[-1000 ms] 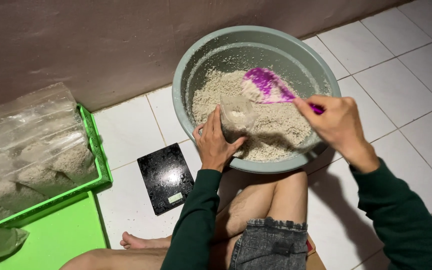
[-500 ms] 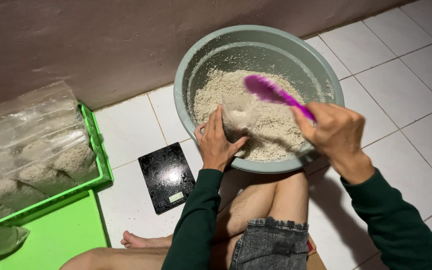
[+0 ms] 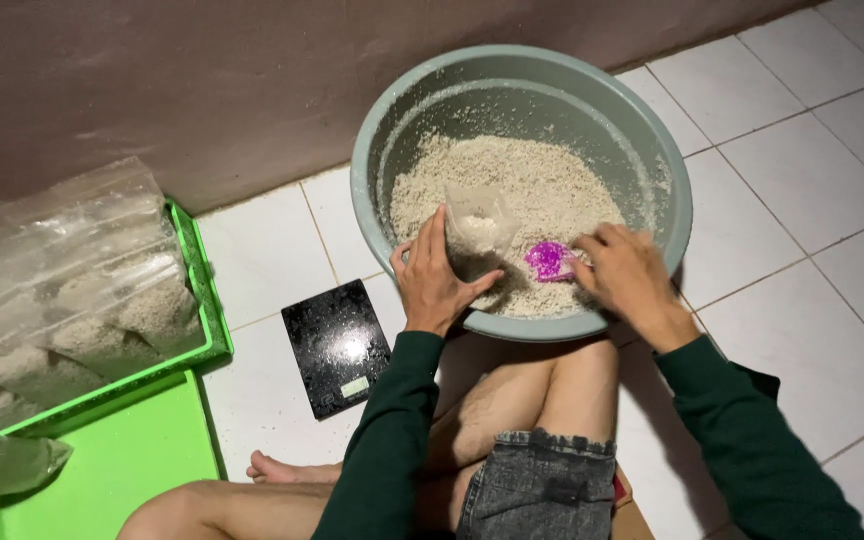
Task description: Filling small plastic bags with granular food material from a large basin, weighing them on a digital scale, and organizing them in a tray.
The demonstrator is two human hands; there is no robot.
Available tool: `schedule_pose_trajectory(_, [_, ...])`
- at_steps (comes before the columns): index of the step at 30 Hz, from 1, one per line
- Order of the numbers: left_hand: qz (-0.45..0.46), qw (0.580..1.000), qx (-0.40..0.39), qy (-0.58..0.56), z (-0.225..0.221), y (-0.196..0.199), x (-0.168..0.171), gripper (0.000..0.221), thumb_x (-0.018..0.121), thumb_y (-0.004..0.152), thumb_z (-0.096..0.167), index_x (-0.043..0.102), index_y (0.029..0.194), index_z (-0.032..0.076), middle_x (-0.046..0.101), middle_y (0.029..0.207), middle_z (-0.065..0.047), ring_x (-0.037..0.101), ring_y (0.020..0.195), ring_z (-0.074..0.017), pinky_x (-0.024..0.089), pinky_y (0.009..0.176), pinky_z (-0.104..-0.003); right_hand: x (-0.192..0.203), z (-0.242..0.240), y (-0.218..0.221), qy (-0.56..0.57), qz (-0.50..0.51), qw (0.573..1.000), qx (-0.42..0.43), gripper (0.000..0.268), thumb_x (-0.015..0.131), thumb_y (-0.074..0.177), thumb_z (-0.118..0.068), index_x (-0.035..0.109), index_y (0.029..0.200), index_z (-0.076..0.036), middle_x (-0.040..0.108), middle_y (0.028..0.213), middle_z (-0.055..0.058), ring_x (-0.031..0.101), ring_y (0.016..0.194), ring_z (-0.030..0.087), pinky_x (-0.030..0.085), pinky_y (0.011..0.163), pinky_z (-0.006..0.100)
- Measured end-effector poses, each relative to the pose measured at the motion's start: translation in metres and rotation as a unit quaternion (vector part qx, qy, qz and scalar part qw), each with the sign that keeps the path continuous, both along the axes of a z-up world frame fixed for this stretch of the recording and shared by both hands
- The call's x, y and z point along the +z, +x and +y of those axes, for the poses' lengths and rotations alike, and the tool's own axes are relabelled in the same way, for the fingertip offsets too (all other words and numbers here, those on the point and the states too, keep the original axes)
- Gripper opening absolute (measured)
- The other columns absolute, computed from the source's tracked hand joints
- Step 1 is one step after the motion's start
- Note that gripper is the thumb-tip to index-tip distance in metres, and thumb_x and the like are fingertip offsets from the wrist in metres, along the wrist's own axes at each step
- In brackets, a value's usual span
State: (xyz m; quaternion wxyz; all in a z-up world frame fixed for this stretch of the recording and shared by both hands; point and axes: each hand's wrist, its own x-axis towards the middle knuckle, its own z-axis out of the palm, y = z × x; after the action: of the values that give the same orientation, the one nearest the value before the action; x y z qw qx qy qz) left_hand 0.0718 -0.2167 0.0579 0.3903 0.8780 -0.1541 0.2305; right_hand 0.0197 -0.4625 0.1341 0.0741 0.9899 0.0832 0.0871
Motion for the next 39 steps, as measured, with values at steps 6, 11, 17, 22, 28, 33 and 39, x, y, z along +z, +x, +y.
schedule_pose_trajectory(6, [0.116,0.986,-0.086,-0.082,0.018,0.013,-0.008,0.091,0.073,0.077,0.063,0.042,0.145,0.011,0.057,0.135,-0.008,0.058,0.124,-0.0257,0.032,0.107,-0.052,-0.043,0.047,0.028,0.452,-0.039,0.880,0.140,0.026,0.078,0.085,-0.021,0.071,0.108,-0.013,0.071,0.097,0.010,0.070,0.093,0.029,0.055,0.079,0.038])
schedule_pose_trajectory(11, [0.160,0.964,-0.173,-0.122,0.038,0.012,0.014,0.063,0.054,0.095,0.036,0.039,0.146,0.003,0.054,0.134,-0.022,0.053,0.126,-0.0413,0.033,0.108,-0.058,-0.061,0.056,0.048,0.507,-0.076,0.852,0.104,0.012,0.077,0.085,-0.014,0.073,0.097,-0.015,0.072,0.088,0.007,0.071,0.085,0.023,0.056,0.073,0.033])
schedule_pose_trajectory(17, [0.151,0.967,-0.141,-0.148,0.046,0.031,0.011,0.026,0.055,0.099,0.028,0.062,0.120,0.013,0.068,0.106,-0.013,0.066,0.107,-0.0347,0.050,0.095,-0.046,-0.041,0.060,0.036,0.476,-0.121,0.867,0.079,0.013,0.080,0.079,-0.007,0.074,0.087,-0.016,0.073,0.082,0.004,0.071,0.080,0.024,0.056,0.068,0.033])
schedule_pose_trajectory(22, [0.084,0.983,-0.093,-0.132,0.049,0.045,-0.002,0.009,0.074,0.088,0.032,0.072,0.092,0.024,0.072,0.088,0.004,0.071,0.093,-0.0189,0.053,0.088,-0.034,-0.034,0.069,0.034,0.496,-0.124,0.858,0.048,0.012,0.081,0.080,-0.009,0.074,0.088,-0.016,0.073,0.081,0.004,0.072,0.077,0.022,0.056,0.063,0.030])
schedule_pose_trajectory(28, [-0.034,0.968,-0.070,-0.237,0.061,0.033,0.064,0.009,0.080,0.084,0.025,0.073,0.086,0.019,0.071,0.078,0.000,0.068,0.080,-0.0209,0.052,0.076,-0.032,0.023,0.090,0.041,0.529,-0.207,0.813,0.128,0.008,0.078,0.091,-0.006,0.071,0.087,-0.007,0.069,0.079,0.011,0.068,0.075,0.023,0.055,0.066,0.031])
schedule_pose_trajectory(33, [-0.130,0.955,-0.047,-0.263,0.090,0.016,0.125,0.009,0.079,0.084,0.028,0.071,0.085,0.024,0.069,0.077,0.008,0.065,0.076,-0.0106,0.046,0.071,-0.023,0.076,0.126,0.032,0.560,-0.228,0.773,0.191,0.016,0.078,0.098,-0.013,0.069,0.092,-0.002,0.067,0.083,0.013,0.062,0.073,0.018,0.055,0.065,0.029])
schedule_pose_trajectory(39, [-0.141,0.964,-0.007,-0.223,0.150,-0.011,0.125,0.008,0.077,0.087,0.022,0.070,0.084,0.021,0.068,0.075,0.005,0.067,0.073,-0.0145,0.047,0.067,-0.027,0.063,0.182,0.034,0.605,-0.174,0.742,0.228,0.017,0.076,0.098,-0.012,0.067,0.092,0.001,0.065,0.084,0.014,0.063,0.076,0.018,0.056,0.061,0.027])
